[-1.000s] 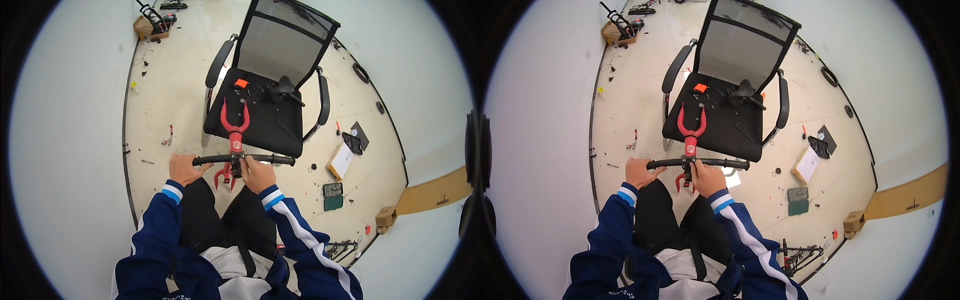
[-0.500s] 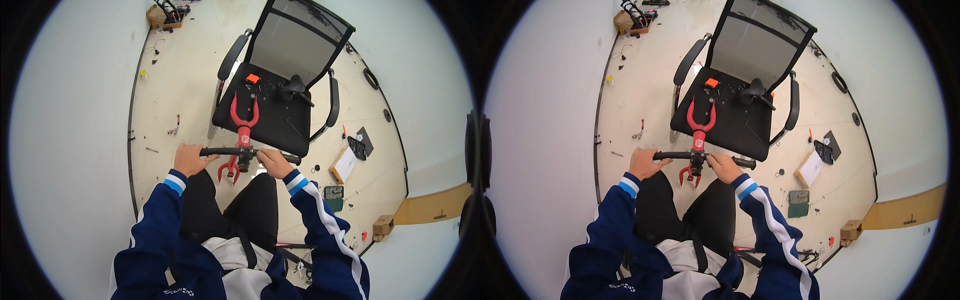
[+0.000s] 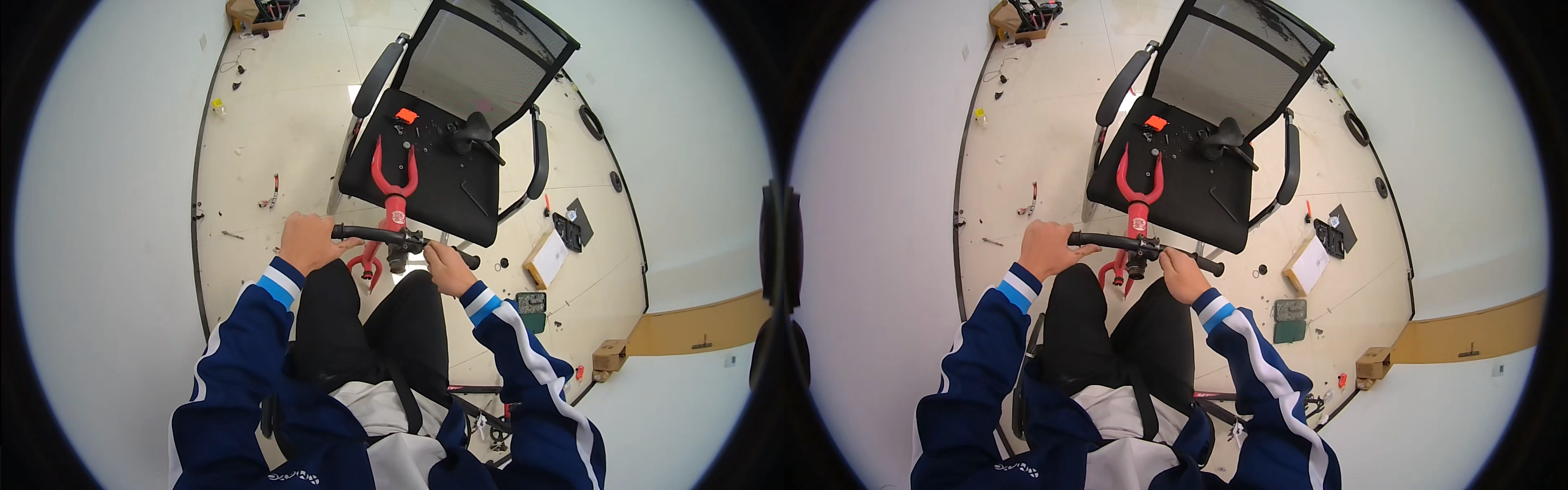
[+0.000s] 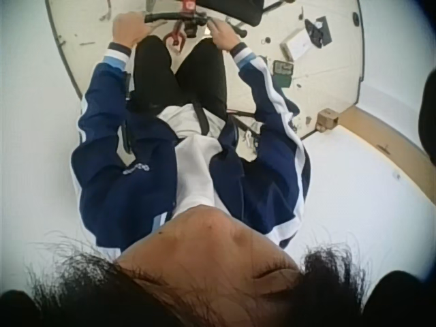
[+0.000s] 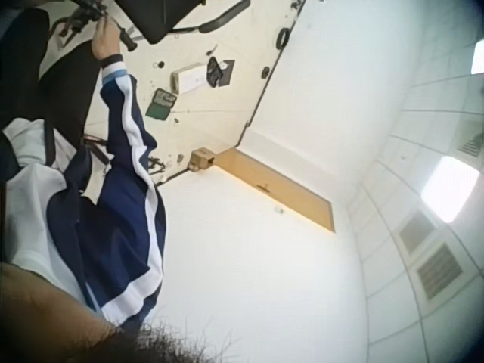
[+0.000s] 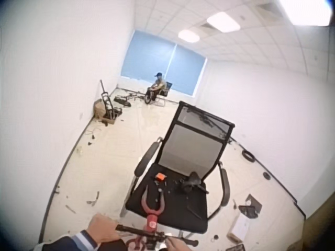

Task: The person assembles a bicycle handlebar by inserting and tightening bolts, attaching a stem cap, and securing components using an Allen key and a red clamp. The person repeatedly adjusts and tightens the handlebar and stem parts while seated on the floor.

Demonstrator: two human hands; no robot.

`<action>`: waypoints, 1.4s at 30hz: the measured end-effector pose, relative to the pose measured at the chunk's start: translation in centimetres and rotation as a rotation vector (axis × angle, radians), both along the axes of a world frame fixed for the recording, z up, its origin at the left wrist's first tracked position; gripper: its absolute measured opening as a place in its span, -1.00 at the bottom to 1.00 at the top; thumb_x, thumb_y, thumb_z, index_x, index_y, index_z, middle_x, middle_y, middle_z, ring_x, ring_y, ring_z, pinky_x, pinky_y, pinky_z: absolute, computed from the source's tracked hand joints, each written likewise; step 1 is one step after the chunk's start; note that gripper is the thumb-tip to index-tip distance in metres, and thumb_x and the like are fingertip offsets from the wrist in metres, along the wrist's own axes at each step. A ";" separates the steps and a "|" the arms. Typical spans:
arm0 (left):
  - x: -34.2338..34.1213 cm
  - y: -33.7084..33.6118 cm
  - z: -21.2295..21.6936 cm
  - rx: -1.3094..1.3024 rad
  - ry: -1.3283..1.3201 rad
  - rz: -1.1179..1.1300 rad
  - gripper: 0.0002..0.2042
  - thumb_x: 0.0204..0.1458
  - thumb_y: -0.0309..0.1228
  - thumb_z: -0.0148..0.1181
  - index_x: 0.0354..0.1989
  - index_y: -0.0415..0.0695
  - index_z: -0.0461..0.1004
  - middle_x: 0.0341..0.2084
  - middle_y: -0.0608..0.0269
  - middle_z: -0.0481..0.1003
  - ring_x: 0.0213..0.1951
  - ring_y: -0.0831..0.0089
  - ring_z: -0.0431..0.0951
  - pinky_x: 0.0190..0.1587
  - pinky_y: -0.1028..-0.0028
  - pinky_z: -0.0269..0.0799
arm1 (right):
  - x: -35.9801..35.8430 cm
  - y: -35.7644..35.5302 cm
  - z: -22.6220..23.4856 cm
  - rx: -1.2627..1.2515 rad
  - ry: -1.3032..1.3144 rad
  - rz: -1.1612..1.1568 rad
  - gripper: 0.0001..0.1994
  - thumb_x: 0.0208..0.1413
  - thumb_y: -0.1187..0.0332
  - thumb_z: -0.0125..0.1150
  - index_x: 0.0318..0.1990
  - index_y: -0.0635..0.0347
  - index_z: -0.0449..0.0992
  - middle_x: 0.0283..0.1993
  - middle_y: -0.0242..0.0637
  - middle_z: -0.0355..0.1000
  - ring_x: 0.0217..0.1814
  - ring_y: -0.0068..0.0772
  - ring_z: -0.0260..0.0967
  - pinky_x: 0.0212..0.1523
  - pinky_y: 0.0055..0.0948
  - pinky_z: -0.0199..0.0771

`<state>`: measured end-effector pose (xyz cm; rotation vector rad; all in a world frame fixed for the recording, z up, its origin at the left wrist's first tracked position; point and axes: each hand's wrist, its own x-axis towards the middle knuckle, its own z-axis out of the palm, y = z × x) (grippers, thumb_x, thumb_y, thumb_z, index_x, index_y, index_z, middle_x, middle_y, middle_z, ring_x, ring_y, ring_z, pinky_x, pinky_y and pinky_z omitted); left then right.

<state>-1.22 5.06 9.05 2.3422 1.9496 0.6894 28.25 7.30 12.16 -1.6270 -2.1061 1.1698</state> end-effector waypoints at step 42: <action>0.0 0.9 0.7 -0.036 0.013 -0.033 -0.28 -0.11 0.39 0.17 -0.72 -0.17 0.49 -0.83 0.12 0.41 -0.72 0.11 0.46 -0.56 0.27 0.33 | -2.3 -0.7 0.9 -0.001 -0.220 -0.122 -0.64 0.36 0.23 -0.13 -0.25 0.44 0.39 -0.25 0.34 0.43 -0.11 0.42 0.36 -0.05 0.10 0.34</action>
